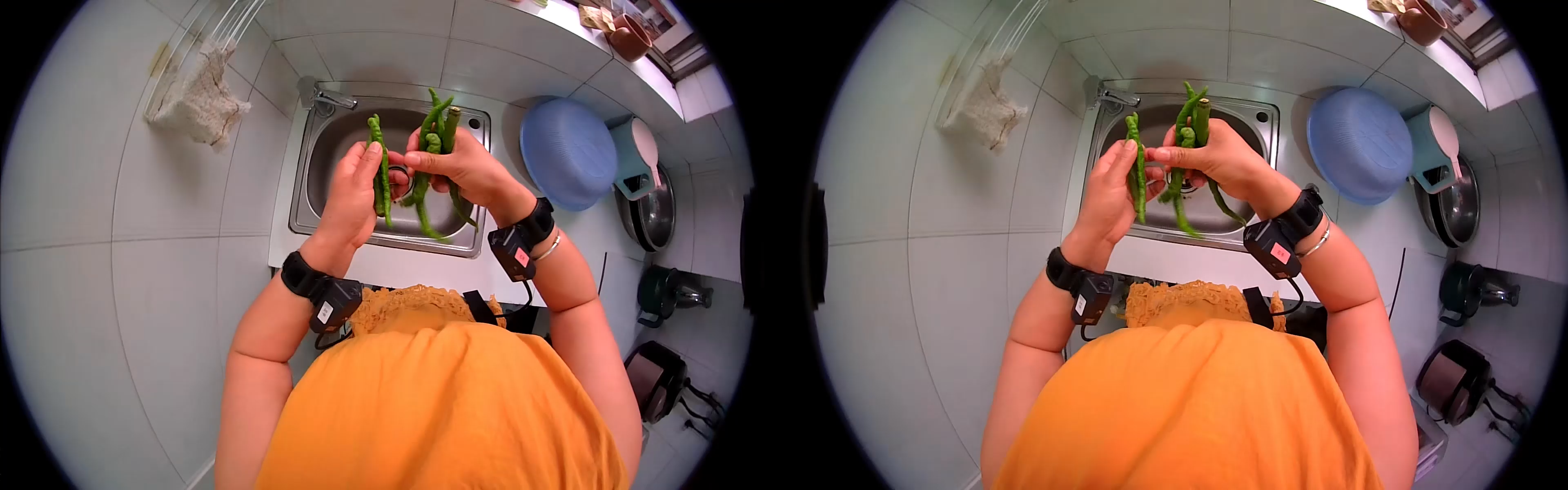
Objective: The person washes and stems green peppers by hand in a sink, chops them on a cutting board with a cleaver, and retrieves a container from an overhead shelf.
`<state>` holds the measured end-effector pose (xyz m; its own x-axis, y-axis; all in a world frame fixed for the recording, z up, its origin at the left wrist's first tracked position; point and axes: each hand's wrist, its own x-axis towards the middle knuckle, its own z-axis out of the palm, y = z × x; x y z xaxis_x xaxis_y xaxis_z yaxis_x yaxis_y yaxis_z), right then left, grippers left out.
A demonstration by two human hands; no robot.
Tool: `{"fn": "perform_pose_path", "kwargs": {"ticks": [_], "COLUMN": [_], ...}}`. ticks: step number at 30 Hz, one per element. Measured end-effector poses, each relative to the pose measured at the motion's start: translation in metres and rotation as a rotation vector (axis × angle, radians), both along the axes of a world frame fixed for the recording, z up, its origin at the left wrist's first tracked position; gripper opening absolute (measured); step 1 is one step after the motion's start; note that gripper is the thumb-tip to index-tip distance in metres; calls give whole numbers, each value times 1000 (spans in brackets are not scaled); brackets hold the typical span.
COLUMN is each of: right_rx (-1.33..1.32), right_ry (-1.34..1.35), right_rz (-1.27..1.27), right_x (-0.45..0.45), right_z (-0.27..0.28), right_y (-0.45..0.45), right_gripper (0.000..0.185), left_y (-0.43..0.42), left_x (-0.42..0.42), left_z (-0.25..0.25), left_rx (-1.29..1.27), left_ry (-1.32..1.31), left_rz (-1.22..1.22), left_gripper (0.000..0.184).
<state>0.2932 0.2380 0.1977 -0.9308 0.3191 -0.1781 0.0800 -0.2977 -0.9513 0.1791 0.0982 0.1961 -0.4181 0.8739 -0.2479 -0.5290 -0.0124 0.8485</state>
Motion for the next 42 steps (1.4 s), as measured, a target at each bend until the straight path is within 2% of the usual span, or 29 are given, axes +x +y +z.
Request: {"fn": "perform_pose_path", "kwargs": {"ticks": [3, 7, 9, 10, 13, 17, 19, 23, 25, 26, 28, 31, 35, 38, 40, 42], "right_rx": [-120, 41, -5, 8, -11, -110, -132, -18, 89, 91, 85, 116, 197, 196, 38, -7], "right_ry": [-81, -93, -52, -60, -41, 0, -3, -72, -21, -21, -65, -63, -128, -121, -104, -108], "right_rz": [-87, -177, -196, -188, -137, -128, -190, -219, -286, -288, -273, -301, -302, -296, -294, -323], "right_x": [-2, -11, -8, -9, -12, -15, -15, -15, -17, -16, -14, -17, -15, -16, -17, -16], "right_z": [8, 13, 18, 19, 15, 4, 6, 1, -6, -4, 2, -6, -13, -22, -26, -24], "right_y": [-5, -8, -23, -23, -22, -22, -26, -25, -28, -28, -28, -29, -27, -29, -31, -31], "right_gripper": [30, 33, 32, 31, 27, 16, 12, 14, 11, 11, 12, 9, 9, 10, 11, 11], "left_y": [-6, 1, -6, -3, -6, -9, -9, -11, -12, -12, -13, -10, -8, -10, -9, -10], "left_x": [-4, -4, 11, 8, 1, -19, -20, -22, -26, -26, -24, -25, -22, -23, -16, -12], "left_z": [7, 11, 21, 11, 16, -8, -15, -13, -22, -20, -16, -30, -40, -39, -27, -21], "left_rx": [-6, 1, 9, 55, 13, 47, 114, 55, 17, 20, -26, 41, 25, 8, 13, -13], "left_ry": [21, 68, 421, 459, 364, 288, 24, 107, 283, 283, 23, -101, -125, -49, 54, 29], "left_rz": [-68, -176, -155, -117, -109, -170, -172, -215, -296, -298, -320, -331, -281, -299, -226, -179], "left_gripper": [21, 18, 18, 19, 16, 17, 16, 19, 20, 20, 21, 21, 19, 23, 31, 34]}}
